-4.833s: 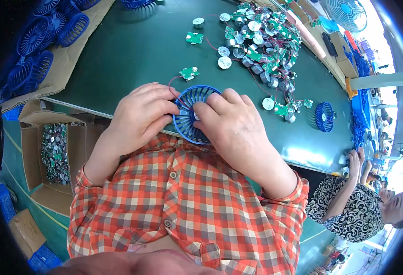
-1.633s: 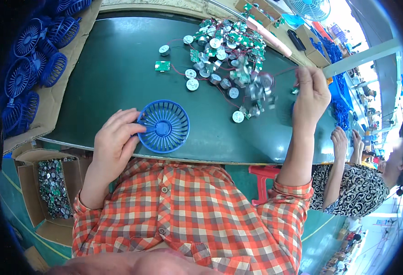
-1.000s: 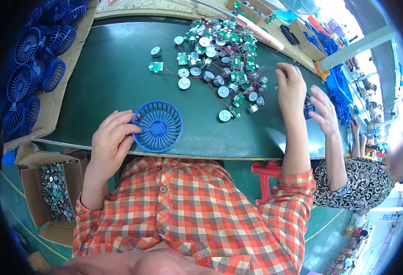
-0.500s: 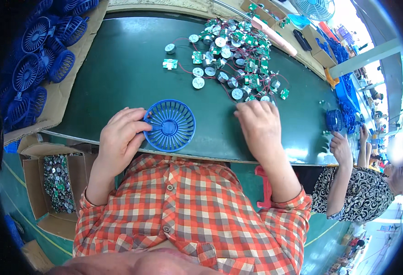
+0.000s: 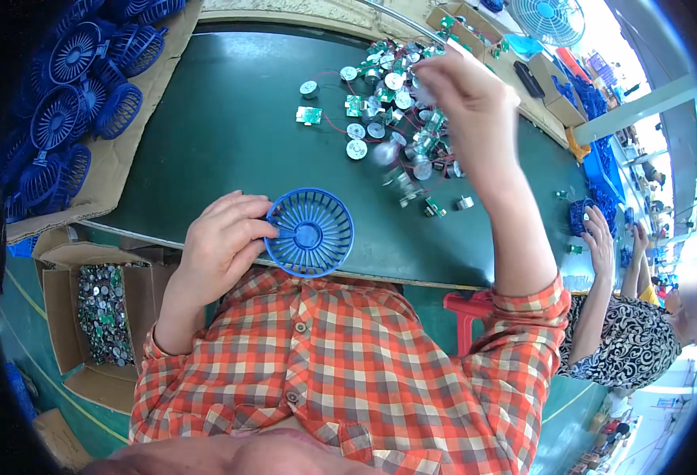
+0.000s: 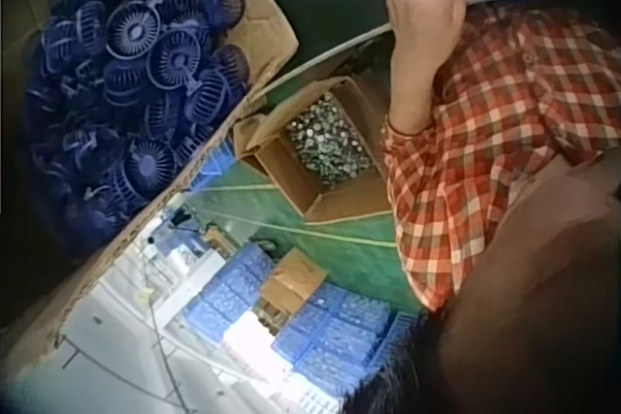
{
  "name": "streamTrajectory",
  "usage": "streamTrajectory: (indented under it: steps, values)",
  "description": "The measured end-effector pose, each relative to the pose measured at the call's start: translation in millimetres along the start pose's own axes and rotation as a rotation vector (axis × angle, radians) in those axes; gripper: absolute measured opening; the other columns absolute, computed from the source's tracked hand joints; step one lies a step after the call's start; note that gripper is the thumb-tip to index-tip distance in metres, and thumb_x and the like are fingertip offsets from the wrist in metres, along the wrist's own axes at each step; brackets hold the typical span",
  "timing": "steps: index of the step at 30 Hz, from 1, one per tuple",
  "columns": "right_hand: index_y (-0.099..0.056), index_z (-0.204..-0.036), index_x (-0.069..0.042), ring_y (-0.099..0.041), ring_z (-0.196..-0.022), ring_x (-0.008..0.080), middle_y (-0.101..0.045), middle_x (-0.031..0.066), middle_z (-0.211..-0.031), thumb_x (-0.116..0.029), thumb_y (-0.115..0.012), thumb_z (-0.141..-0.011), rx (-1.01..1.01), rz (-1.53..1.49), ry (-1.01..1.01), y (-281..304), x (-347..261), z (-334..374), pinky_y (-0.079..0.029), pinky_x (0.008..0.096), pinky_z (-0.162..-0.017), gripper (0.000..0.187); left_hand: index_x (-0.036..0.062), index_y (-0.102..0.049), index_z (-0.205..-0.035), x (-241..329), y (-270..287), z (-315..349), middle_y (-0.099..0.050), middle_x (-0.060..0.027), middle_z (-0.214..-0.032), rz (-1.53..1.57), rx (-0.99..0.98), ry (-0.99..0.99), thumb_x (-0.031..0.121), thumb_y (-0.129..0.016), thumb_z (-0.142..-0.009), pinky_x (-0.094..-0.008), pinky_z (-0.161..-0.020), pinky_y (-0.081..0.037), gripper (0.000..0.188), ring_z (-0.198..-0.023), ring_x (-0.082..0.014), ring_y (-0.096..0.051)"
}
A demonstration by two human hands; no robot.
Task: The person assembles fans by inserting motors and circuit boards into fan grilles by hand, then uses a hook to tip a box and pour more fan grilles onto the table.
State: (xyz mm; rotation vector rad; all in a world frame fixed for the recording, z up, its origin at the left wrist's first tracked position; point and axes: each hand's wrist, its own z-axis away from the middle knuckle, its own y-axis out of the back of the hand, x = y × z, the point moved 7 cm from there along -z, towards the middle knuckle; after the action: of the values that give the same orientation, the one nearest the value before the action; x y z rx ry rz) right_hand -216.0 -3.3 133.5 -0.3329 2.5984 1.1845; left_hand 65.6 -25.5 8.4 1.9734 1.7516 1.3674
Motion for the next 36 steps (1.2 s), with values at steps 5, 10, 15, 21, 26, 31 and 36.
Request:
streamTrajectory:
  steps: [5,10,15,21,26,31,36]
  values:
    - [-0.076,-0.110,-0.003,-0.066,-0.089,0.0100,-0.074,0.0040,-0.098,-0.021,-0.063,-0.100,0.163,-0.388,-0.091,25,-5,-50,-0.053,0.0265,-0.079,0.024,0.0095,-0.068,-0.098,0,2,1,-0.067,-0.0085,-0.114,-0.003,-0.039,-0.004,0.007,-0.075,-0.080,-0.0502,-0.103,-0.049,0.019,-0.113,-0.0295,-0.065]
    - [-0.074,-0.112,-0.010,-0.065,-0.075,0.0220,-0.070,0.0077,-0.110,-0.014,-0.070,-0.096,-0.133,-0.447,0.056,-33,-19,-60,-0.053,0.0312,-0.071,0.017,0.0080,-0.068,-0.096,-3,-1,-4,-0.069,-0.0116,-0.112,0.049,-0.042,0.004,0.004,-0.074,-0.076,-0.0529,-0.101,-0.049,0.021,-0.112,-0.0322,-0.066]
    - [-0.073,-0.105,-0.001,-0.063,-0.082,0.0077,-0.070,0.0010,-0.089,-0.013,-0.064,-0.098,-0.332,-0.566,-0.126,-79,-67,-15,-0.051,0.0242,-0.072,0.016,0.0096,-0.069,-0.098,-2,2,3,-0.067,-0.0085,-0.115,0.040,-0.055,0.013,0.008,-0.076,-0.079,-0.0513,-0.103,-0.048,0.021,-0.114,-0.0287,-0.064]
    - [-0.070,-0.106,0.001,-0.065,-0.078,0.0145,-0.068,0.0059,-0.094,-0.008,-0.066,-0.095,-0.585,-0.338,-0.189,-113,-26,65,-0.053,0.0292,-0.071,0.014,0.0097,-0.069,-0.099,-1,0,2,-0.067,-0.0088,-0.115,0.087,-0.085,-0.020,0.009,-0.076,-0.080,-0.0509,-0.104,-0.048,0.020,-0.114,-0.0283,-0.063]
    - [-0.069,-0.104,-0.001,-0.066,-0.078,0.0335,-0.065,0.0146,-0.092,-0.006,-0.066,-0.092,-0.399,0.010,0.036,-82,-29,77,-0.054,0.0396,-0.069,0.013,0.0103,-0.069,-0.099,-2,0,2,-0.067,-0.0084,-0.114,0.073,-0.070,-0.020,0.009,-0.076,-0.079,-0.0502,-0.103,-0.048,0.021,-0.114,-0.0280,-0.064]
    - [-0.067,-0.112,-0.005,-0.065,-0.085,0.0352,-0.063,0.0142,-0.091,-0.011,-0.072,-0.087,-0.457,0.118,0.286,-79,-59,84,-0.052,0.0438,-0.074,0.026,0.0105,-0.069,-0.099,-1,-1,2,-0.067,-0.0083,-0.113,0.049,-0.071,-0.008,0.008,-0.075,-0.079,-0.0500,-0.103,-0.048,0.021,-0.113,-0.0276,-0.064]
    - [-0.066,-0.108,-0.005,-0.065,-0.084,0.0325,-0.064,0.0121,-0.089,-0.012,-0.075,-0.084,-0.483,0.017,0.239,-72,-57,68,-0.052,0.0417,-0.073,0.027,0.0101,-0.068,-0.098,-2,0,2,-0.067,-0.0085,-0.113,0.039,-0.059,0.019,0.009,-0.075,-0.080,-0.0497,-0.103,-0.048,0.019,-0.112,-0.0277,-0.065]
